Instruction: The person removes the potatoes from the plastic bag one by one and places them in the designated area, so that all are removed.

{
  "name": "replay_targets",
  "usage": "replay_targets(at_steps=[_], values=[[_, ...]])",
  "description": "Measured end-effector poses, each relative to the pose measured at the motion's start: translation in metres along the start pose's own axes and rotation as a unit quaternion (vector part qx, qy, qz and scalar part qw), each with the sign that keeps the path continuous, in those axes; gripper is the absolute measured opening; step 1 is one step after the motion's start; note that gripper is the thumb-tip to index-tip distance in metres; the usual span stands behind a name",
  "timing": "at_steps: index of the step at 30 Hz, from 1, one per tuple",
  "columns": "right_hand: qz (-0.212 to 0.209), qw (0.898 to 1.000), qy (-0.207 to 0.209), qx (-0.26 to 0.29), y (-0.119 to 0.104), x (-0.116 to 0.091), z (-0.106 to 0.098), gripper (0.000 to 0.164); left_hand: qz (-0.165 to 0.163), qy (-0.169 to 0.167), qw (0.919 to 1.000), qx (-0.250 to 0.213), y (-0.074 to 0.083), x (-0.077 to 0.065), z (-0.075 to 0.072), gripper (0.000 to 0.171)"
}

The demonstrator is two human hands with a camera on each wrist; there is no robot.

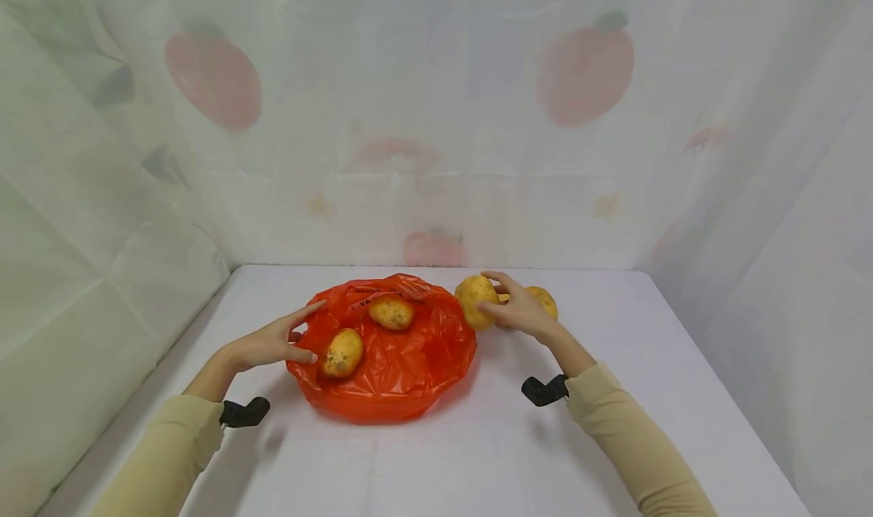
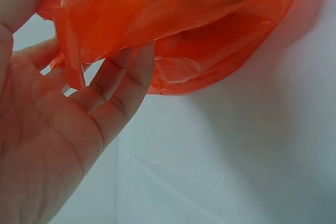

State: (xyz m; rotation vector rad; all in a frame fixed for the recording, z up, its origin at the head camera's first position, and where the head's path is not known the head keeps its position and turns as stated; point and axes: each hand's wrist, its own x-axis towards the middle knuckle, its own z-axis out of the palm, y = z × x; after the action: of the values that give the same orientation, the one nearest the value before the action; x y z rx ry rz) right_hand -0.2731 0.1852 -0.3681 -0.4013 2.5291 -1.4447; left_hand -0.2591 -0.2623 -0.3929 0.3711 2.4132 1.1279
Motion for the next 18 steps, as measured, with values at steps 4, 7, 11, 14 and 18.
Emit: replay_targets(at_steps=[4,7,11,14,18], values=[[-0.012,1.000,0.010,-0.026,0.012,0.000,-0.002,0.065,-0.001,-0.001,1.0000,0.000,0.000,0.000,0.000,0.092],[-0.014,0.999,0.016,-0.039,0.020,0.000,-0.002,0.065,0.000,0.000,1.0000,-0.002,0.001,0.000,0.000,0.092],[-0.005,0.999,0.014,-0.028,0.029,-0.002,-0.001,0.065,0.000,-0.001,1.0000,-0.002,0.001,0.000,0.000,0.092],[-0.002,1.000,0.010,-0.015,0.034,-0.003,0.001,0.066,0.000,-0.002,1.0000,-0.003,0.000,0.000,0.000,0.092],[0.001,1.000,0.006,0.001,0.038,-0.005,0.003,0.067,-0.001,-0.001,1.0000,-0.004,0.000,0.000,0.000,0.092]])
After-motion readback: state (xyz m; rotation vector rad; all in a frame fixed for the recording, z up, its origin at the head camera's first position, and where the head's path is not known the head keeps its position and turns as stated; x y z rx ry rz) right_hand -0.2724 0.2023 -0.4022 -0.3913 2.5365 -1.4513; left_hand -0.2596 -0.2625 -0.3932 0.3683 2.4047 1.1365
